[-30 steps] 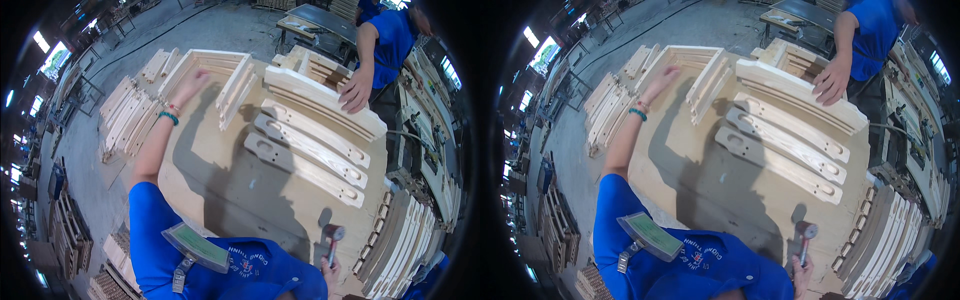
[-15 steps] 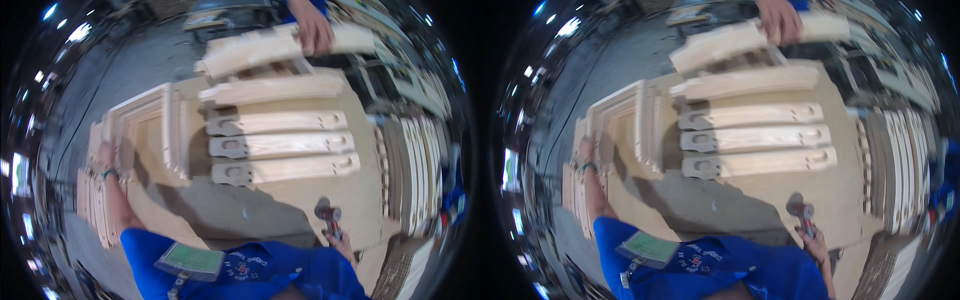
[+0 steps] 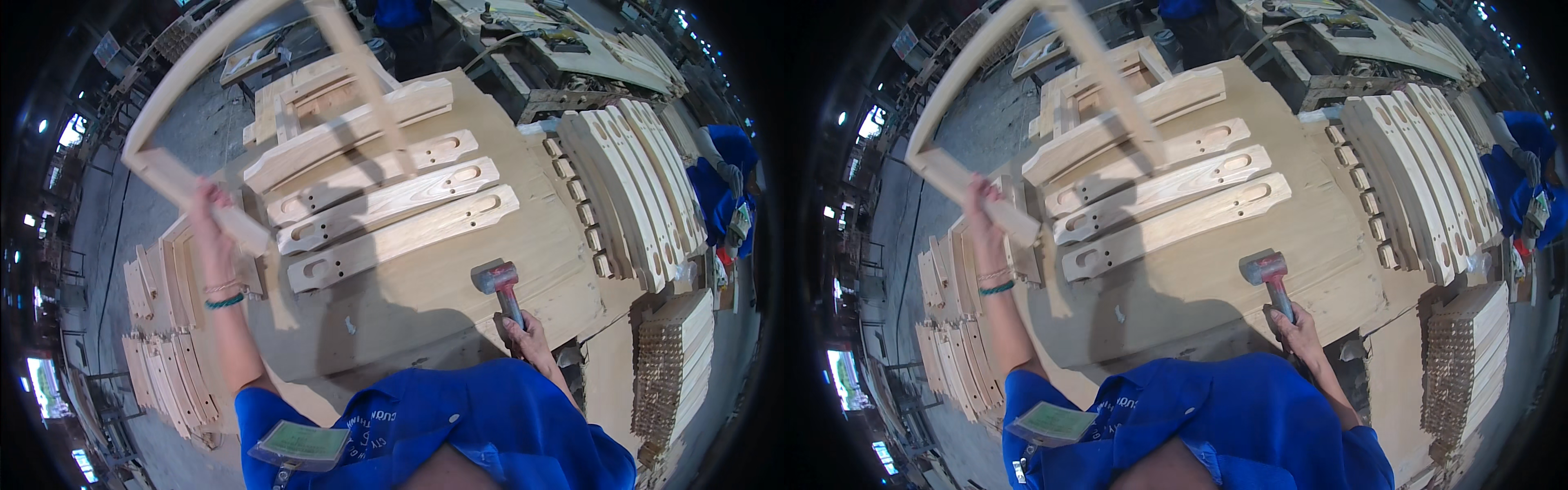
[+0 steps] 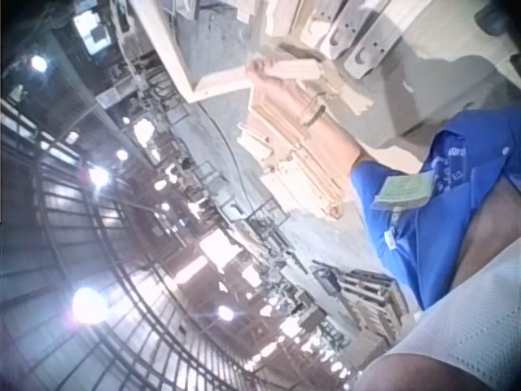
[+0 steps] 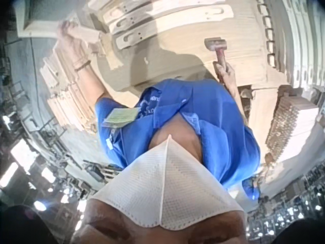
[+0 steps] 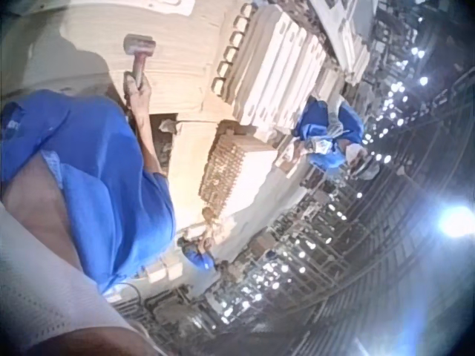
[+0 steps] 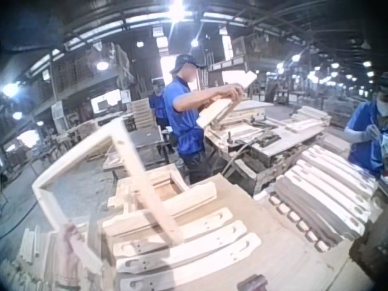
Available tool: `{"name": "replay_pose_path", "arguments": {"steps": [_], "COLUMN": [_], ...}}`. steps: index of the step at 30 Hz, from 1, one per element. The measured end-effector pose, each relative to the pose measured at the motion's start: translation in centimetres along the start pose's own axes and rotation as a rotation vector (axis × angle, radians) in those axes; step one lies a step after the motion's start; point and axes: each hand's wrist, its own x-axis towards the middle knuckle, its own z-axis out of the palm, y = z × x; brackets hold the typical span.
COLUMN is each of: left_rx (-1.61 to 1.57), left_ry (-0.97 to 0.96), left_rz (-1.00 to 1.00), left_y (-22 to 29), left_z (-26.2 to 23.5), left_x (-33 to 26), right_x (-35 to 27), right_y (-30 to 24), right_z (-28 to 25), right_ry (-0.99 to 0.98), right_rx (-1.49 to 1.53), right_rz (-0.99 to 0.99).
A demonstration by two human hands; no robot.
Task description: The person assembles wooden chair frames by hand, using a rubber mallet to tap dowels and slats into place. They repeatedly pick up parts, align them, and hammer them together on a workbench in a factory setting.
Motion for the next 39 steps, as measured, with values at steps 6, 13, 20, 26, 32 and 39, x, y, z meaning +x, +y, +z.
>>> {"name": "replay_pose_path", "arguments": {"steps": [6,13,20,26,32,39], "left_rx": [0.425,0.484,0.605,0.7,0.713,0.783], "left_ry": [-0.104,-0.101,-0.104,-0.098,-0.107,-0.06], "left_rz": [0.285,0.315,0.455,0.614,0.581,0.6], "left_y": [-7.8,-11.4,-11.8,-12.0,-11.7,-11.8], "left_z": [9.8,10.6,9.0,10.1,9.7,7.8], "left_x": [1.4,2.9,2.7,1.5,1.0,1.7], "right_x": [-1.1,-0.9,-0.7,0.2,0.0,-0.5], "right_y": [-0.9,-1.4,-2.1,-11.0,-25.8,-36.5], "right_z": [-1.9,-2.1,-2.7,-4.6,-3.4,-3.1], "right_ry": [-0.075,-0.095,-0.057,-0.085,-0.275,0.384], "right_rx": [0.112,0.099,0.048,-0.112,0.037,-0.233], "right_rz": [0.04,0.034,0.047,-0.009,-0.475,-1.371]}}
